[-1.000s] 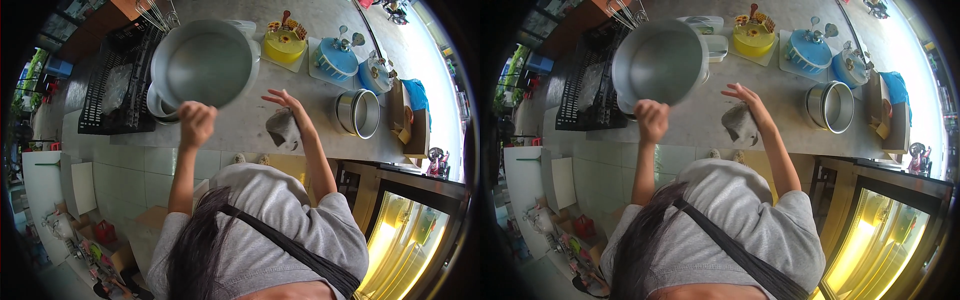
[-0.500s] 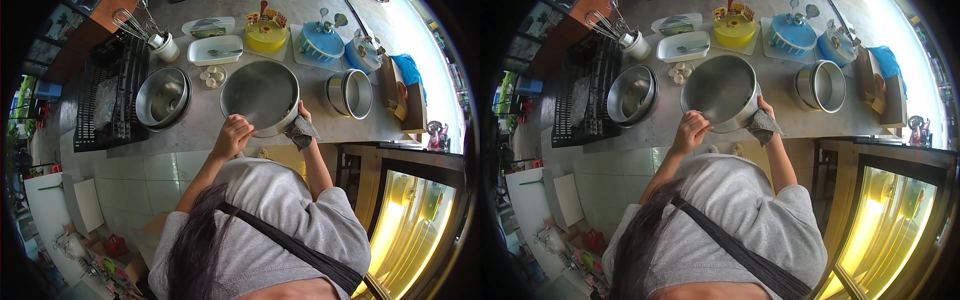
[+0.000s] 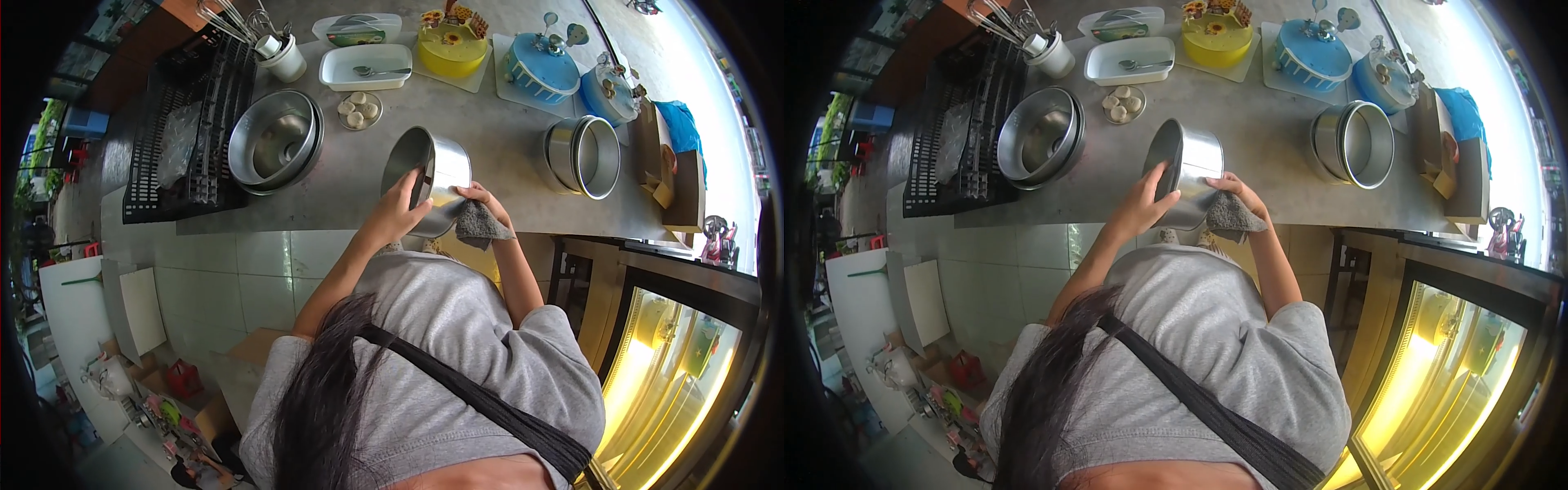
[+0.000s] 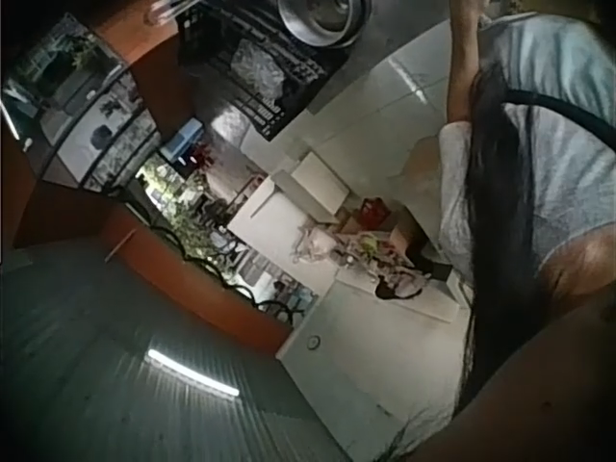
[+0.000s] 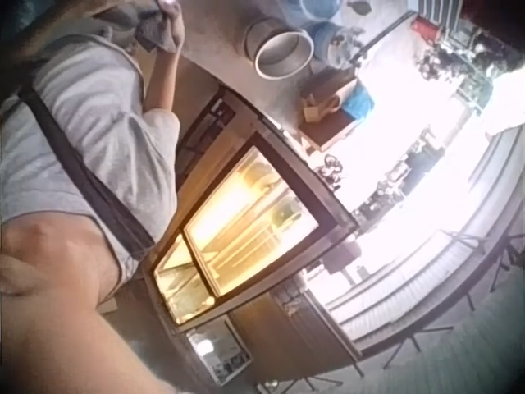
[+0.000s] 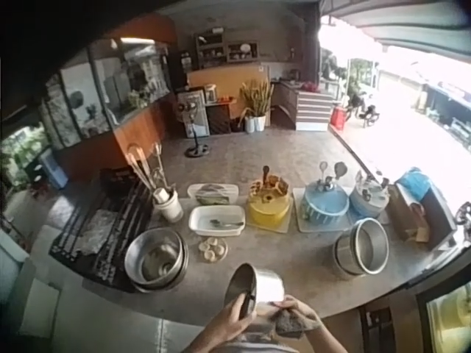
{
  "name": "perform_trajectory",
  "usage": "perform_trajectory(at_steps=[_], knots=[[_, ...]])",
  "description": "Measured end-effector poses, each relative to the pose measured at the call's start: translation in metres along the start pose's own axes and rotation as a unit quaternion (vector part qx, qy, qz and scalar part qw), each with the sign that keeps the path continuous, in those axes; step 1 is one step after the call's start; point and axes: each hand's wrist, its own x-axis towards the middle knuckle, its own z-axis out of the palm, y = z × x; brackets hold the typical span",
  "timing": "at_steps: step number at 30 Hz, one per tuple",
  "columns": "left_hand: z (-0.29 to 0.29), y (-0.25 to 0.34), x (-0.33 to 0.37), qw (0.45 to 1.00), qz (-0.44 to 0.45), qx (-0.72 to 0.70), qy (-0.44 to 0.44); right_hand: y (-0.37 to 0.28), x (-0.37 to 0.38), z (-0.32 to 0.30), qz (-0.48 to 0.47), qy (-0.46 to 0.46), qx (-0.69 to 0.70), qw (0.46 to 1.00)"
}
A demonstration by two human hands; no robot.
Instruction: Cleaning and wiping down various metal cake molds, tins, and boards using a cloth on a bakery counter.
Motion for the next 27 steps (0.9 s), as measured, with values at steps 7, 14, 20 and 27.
perform_trajectory(at_steps=[7,14,20,27], knots=[[-0.004,-0.032,0.002,0.998,-0.026,-0.05,-0.017,-0.001,0.001,0.013,0.016,-0.021,-0.035,0.999],[-0.005,-0.059,0.003,0.992,-0.029,-0.114,-0.036,-0.005,-0.001,0.02,0.037,-0.029,-0.067,0.997],[-0.013,-0.056,0.003,0.999,-0.008,-0.038,0.001,0.008,0.008,-0.003,0.038,-0.041,-0.073,0.996],[-0.014,-0.031,0.003,0.969,-0.066,0.212,0.11,0.005,0.006,0.004,0.043,-0.03,-0.062,0.997]])
